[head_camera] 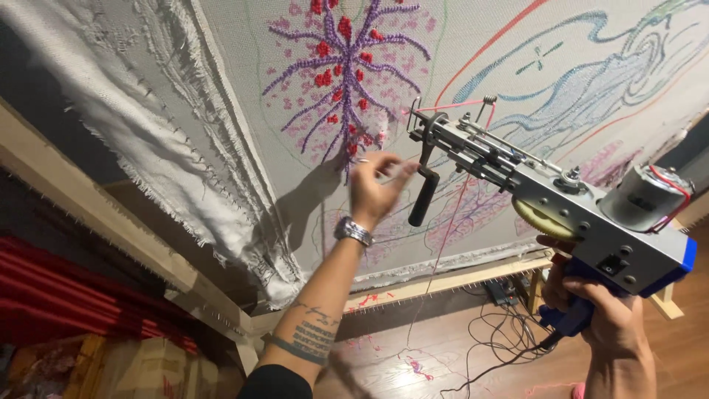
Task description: Using a tufting gun to create a rug on a vertical frame.
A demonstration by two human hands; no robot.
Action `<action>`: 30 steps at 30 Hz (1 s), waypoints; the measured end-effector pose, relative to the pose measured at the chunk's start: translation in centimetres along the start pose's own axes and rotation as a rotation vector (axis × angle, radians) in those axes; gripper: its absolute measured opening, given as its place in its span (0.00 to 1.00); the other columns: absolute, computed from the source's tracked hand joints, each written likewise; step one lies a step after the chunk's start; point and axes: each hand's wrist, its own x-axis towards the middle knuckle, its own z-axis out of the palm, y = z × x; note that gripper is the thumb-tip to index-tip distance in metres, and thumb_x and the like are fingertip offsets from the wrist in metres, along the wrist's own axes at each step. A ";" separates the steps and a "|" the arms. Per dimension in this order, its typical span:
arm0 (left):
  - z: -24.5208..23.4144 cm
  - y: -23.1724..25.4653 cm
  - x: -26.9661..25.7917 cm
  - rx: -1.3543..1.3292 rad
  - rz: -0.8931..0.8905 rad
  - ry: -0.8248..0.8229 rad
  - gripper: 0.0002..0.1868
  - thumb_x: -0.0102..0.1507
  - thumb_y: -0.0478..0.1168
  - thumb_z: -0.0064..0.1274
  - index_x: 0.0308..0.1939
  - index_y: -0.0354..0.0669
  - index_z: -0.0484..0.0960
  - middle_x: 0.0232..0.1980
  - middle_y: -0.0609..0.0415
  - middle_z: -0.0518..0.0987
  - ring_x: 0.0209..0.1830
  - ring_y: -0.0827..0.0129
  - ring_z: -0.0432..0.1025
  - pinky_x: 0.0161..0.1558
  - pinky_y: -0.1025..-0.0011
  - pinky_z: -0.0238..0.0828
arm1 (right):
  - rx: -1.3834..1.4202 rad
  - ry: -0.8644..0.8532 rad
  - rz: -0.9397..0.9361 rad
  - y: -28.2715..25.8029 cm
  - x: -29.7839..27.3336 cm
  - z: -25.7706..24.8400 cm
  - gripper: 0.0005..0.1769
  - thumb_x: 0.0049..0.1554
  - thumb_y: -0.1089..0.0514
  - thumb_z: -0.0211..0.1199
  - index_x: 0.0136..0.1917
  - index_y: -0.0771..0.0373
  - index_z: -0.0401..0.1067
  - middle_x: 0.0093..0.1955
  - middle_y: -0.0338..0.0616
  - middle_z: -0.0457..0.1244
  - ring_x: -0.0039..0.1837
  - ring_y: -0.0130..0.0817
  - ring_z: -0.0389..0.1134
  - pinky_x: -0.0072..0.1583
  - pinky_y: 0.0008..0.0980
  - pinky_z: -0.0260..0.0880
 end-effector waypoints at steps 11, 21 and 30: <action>1.0 -3.6 2.6 0.302 -0.034 0.207 0.12 0.49 0.32 0.57 0.37 0.42 0.78 0.37 0.52 0.77 0.29 0.67 0.72 0.33 0.73 0.71 | -0.004 -0.118 0.057 -1.5 1.8 -0.3 0.15 0.42 0.68 0.53 0.45 0.71 0.64 0.31 0.49 0.59 0.27 0.31 0.55 0.30 0.27 0.55; 1.5 -2.0 1.7 0.413 0.086 0.278 0.05 0.48 0.31 0.53 0.24 0.43 0.74 0.27 0.56 0.73 0.21 0.70 0.66 0.24 0.74 0.63 | -0.001 -0.115 0.078 -1.5 2.1 -3.7 0.09 0.42 0.70 0.52 0.40 0.70 0.64 0.34 0.51 0.60 0.29 0.32 0.57 0.31 0.25 0.56; 2.0 -0.2 -1.6 0.469 0.231 0.066 0.06 0.51 0.41 0.52 0.20 0.47 0.77 0.30 0.59 0.76 0.37 0.67 0.68 0.48 0.67 0.63 | 0.031 -0.147 0.103 -1.7 1.7 -4.9 0.07 0.43 0.69 0.54 0.39 0.68 0.65 0.32 0.50 0.60 0.28 0.31 0.56 0.31 0.28 0.57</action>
